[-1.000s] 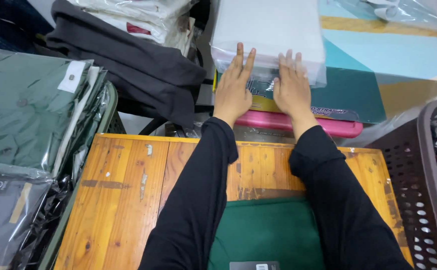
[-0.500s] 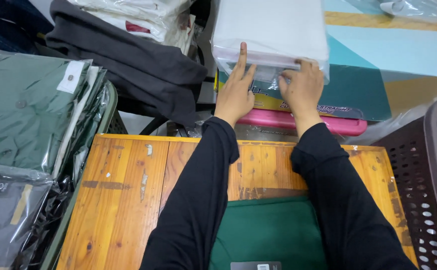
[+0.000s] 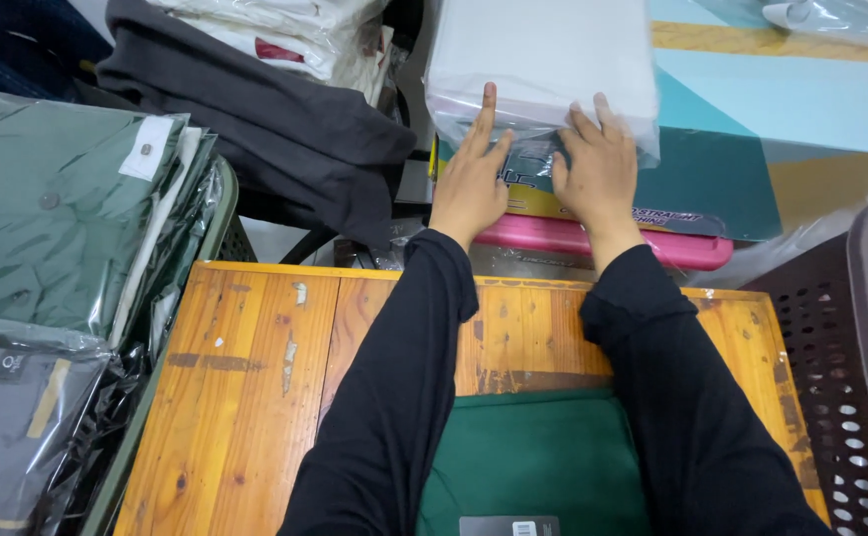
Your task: Folding shirts and placing them into individual plastic bags for shipping.
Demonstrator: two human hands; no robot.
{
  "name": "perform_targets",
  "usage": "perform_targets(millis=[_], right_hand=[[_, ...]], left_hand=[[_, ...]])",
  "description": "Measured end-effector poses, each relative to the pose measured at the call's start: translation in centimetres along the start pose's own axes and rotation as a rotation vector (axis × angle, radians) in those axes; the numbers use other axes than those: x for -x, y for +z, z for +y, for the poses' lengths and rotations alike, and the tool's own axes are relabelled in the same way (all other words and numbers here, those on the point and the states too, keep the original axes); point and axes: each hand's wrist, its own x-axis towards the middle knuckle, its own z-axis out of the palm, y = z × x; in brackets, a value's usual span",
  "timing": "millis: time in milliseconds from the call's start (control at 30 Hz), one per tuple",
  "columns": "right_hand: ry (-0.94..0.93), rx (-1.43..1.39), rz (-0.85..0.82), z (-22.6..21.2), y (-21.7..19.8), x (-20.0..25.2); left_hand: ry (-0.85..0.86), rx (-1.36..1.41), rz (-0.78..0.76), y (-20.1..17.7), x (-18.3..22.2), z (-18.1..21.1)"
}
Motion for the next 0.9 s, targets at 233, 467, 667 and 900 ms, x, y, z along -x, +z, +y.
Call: perform_targets(millis=[233,467,667,900], right_hand=[[-0.062,0.076,0.274,0.5,0.6,0.2],[0.063,0.089,0.280,0.2,0.6,0.2],[-0.035,0.130,0.314,0.8,0.8,0.3],[-0.038,0.025,0.179,-0.7,-0.8,0.1]], left_hand=[[0.014,-0.013,0.043,-0.1,0.0,0.1],[-0.065,-0.310,0.192,-0.1,-0.4,0.3],[-0.148,-0.482,0.453,1.4,-0.3,-1.2],[-0.144,-0.374,0.504,1.3,-0.4,-1.6]])
